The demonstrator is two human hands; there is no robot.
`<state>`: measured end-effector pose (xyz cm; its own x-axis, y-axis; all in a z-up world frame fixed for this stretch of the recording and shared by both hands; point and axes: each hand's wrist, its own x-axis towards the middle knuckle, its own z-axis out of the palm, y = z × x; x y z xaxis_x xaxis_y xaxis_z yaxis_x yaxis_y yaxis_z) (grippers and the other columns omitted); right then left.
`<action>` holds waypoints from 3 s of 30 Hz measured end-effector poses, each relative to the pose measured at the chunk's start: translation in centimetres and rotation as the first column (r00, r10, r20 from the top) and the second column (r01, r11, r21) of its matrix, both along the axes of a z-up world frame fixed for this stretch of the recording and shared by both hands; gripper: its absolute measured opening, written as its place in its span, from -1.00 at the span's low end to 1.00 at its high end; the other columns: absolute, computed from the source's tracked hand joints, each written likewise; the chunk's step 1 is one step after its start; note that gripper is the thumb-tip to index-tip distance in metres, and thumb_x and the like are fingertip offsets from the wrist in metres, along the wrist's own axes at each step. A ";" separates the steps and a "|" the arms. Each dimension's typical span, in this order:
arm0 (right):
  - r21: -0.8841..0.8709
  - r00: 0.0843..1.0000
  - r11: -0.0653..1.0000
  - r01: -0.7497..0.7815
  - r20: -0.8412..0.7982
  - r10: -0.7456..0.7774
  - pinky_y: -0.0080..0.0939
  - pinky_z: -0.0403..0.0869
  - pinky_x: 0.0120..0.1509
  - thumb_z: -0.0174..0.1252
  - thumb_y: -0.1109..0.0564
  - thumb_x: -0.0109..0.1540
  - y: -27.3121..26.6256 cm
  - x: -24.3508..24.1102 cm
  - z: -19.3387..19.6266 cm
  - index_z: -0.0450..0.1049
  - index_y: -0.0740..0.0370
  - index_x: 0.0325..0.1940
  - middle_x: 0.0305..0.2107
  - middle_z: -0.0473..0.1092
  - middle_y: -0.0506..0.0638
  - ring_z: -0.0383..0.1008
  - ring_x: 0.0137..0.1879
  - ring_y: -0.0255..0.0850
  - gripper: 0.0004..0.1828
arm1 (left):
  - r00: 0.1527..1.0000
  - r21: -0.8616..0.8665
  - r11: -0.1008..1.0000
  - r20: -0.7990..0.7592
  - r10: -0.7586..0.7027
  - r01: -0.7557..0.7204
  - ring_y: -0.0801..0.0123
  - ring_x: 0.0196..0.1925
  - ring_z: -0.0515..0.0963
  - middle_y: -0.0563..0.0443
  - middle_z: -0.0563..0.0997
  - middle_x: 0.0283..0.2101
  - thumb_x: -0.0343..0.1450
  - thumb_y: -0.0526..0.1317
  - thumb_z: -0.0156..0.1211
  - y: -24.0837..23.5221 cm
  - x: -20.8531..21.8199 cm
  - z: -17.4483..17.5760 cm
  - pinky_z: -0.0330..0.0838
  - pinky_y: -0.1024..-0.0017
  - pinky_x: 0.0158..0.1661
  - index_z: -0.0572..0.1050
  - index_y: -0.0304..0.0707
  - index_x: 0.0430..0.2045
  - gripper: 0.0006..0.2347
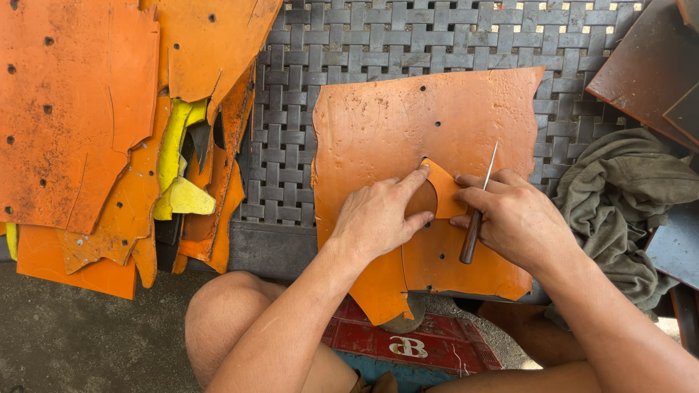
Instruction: The person uses a pointed tool to cut a small orange piece from a larger orange sheet. They repeatedly trace the outline of the piece and then separate it from the main sheet.
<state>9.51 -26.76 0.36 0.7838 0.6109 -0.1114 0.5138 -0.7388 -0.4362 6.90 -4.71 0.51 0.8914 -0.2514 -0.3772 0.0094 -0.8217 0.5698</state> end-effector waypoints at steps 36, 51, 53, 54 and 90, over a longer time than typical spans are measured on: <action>-0.023 0.998 0.999 -0.030 -0.046 0.029 -0.05 0.48 0.06 0.22 0.31 -0.02 -0.3 1.1 -0.3 0.65 0.17 -0.06 0.10 0.52 -0.15 0.49 -0.14 -0.06 -0.56 | 0.993 0.021 0.998 0.104 0.062 -0.065 0.08 -0.43 0.71 -0.15 0.68 -0.47 0.34 0.08 0.33 -1.3 -1.2 -1.7 0.60 0.12 -0.42 0.46 -0.14 0.16 -0.47; -0.144 0.990 0.980 0.141 0.024 -0.139 0.01 0.52 -0.07 0.40 0.02 -0.02 1.0 -0.5 0.6 0.58 0.19 -0.09 -0.39 0.51 0.09 0.53 -0.12 0.03 -0.55 | 0.998 0.031 0.999 0.058 0.015 -0.017 0.01 -0.36 0.69 -0.23 0.63 -0.32 0.28 0.14 0.38 -1.0 -0.2 -0.2 0.59 0.10 -0.36 0.15 -0.15 0.39 -0.19; -0.103 0.990 0.984 0.144 0.014 -0.143 0.03 0.52 -0.10 0.41 -0.01 -0.02 1.3 -0.5 0.8 0.57 0.22 -0.12 -0.39 0.50 0.11 0.53 -0.13 0.06 -0.55 | 0.997 0.017 1.000 0.071 0.014 -0.015 0.00 -0.33 0.68 -0.30 0.57 -0.18 0.28 0.11 0.38 -0.9 -0.1 -0.2 0.61 0.13 -0.36 0.11 -0.19 0.42 -0.17; -0.082 0.991 0.988 0.132 0.017 -0.131 0.04 0.51 -0.10 0.41 -0.05 -0.01 1.6 -0.5 0.8 0.56 0.23 -0.15 -0.39 0.50 0.12 0.53 -0.14 0.07 -0.55 | 0.997 0.025 1.000 0.075 -0.015 0.013 -0.01 -0.33 0.67 -0.34 0.52 -0.11 0.27 0.06 0.37 -0.6 0.2 -0.2 0.61 0.14 -0.36 0.11 -0.17 0.45 -0.17; 0.023 0.980 0.999 0.048 -0.194 -0.043 0.04 0.50 -0.07 0.32 0.16 0.05 0.4 -0.3 -0.4 0.61 0.18 -0.17 -0.36 0.50 0.16 0.54 -0.16 0.13 -0.74 | 0.990 0.076 0.997 0.141 -0.020 0.009 0.16 -0.19 0.64 -0.24 0.42 -0.09 0.35 -0.14 0.35 -0.4 -0.3 -0.1 0.64 0.28 -0.28 0.49 -0.13 0.16 -0.55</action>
<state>9.21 -26.37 0.00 0.7760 0.5802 -0.2473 0.3837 -0.7455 -0.5450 6.60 -5.09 0.37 0.9336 -0.2403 -0.2660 -0.0792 -0.8619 0.5009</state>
